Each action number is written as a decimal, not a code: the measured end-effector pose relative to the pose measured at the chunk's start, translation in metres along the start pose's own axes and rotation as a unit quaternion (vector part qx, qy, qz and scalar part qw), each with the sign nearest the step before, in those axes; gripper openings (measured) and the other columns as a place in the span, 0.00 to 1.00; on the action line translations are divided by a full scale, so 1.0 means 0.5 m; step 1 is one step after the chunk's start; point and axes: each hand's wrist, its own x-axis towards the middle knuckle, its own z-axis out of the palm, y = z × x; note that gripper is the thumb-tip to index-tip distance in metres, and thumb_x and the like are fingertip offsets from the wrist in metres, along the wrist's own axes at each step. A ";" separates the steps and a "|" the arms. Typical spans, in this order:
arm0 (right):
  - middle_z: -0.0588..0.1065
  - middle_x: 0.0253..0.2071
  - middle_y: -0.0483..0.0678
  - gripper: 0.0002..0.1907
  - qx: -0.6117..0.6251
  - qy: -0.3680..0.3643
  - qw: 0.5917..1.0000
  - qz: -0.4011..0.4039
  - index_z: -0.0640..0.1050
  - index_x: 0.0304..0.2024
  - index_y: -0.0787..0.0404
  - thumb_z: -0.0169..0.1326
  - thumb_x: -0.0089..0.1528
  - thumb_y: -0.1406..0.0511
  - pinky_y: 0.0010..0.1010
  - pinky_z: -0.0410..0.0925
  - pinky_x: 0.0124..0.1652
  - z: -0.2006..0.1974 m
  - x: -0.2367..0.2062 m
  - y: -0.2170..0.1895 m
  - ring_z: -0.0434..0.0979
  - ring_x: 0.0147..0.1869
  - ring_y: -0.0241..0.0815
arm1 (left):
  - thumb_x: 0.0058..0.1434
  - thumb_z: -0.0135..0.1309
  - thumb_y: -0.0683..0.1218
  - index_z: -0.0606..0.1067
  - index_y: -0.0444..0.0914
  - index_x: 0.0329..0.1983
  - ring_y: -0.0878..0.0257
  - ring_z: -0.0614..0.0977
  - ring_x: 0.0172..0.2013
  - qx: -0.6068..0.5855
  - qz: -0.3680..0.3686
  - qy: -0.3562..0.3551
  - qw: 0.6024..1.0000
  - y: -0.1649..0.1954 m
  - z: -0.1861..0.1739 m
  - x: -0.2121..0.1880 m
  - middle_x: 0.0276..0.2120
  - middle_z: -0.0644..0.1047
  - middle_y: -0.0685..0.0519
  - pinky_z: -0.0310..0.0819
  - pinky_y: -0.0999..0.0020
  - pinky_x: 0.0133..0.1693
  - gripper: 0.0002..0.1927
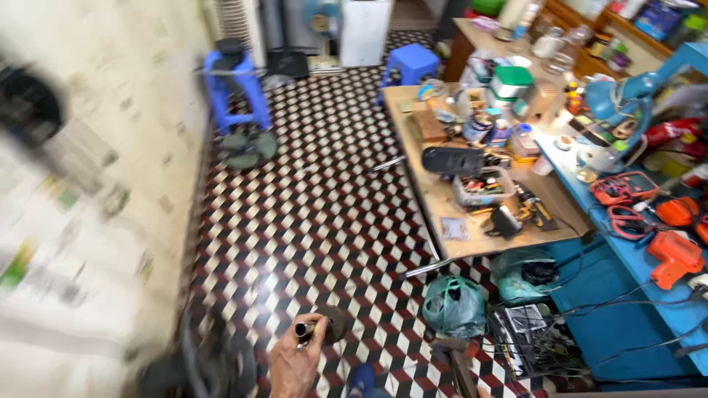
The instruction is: The person disassembles a small motor, removes a cylindrical component, and uses a cordless drill to work on the motor housing. They then retrieve a metal rod from a plastic bag and insert it into the cylindrical component, testing the fit on the workbench.
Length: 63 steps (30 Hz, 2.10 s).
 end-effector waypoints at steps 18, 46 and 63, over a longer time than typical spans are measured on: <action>0.84 0.39 0.60 0.33 0.071 0.053 0.993 0.077 0.78 0.58 0.56 0.64 0.52 0.51 0.38 0.74 0.52 -0.074 0.540 -0.640 0.87 0.47 0.49 | 0.64 0.57 0.54 0.81 0.50 0.43 0.59 0.78 0.24 0.086 0.043 -0.290 0.952 0.290 0.378 0.996 0.25 0.80 0.52 0.72 0.62 0.27 0.08; 0.85 0.34 0.50 0.30 0.261 0.296 0.854 0.340 0.80 0.56 0.54 0.69 0.51 0.57 0.32 0.76 0.44 0.000 0.703 -0.768 0.88 0.38 0.40 | 0.62 0.58 0.59 0.72 0.42 0.56 0.46 0.84 0.35 0.078 0.351 -0.604 0.712 0.323 1.369 1.363 0.34 0.82 0.44 0.77 0.53 0.37 0.25; 0.83 0.34 0.51 0.31 0.304 0.283 0.738 0.532 0.79 0.59 0.53 0.68 0.53 0.56 0.33 0.75 0.42 0.067 0.730 -1.008 0.86 0.36 0.42 | 0.54 0.66 0.57 0.71 0.25 0.53 0.45 0.85 0.41 0.422 0.440 -0.644 0.461 0.228 1.504 1.513 0.36 0.83 0.37 0.78 0.51 0.45 0.36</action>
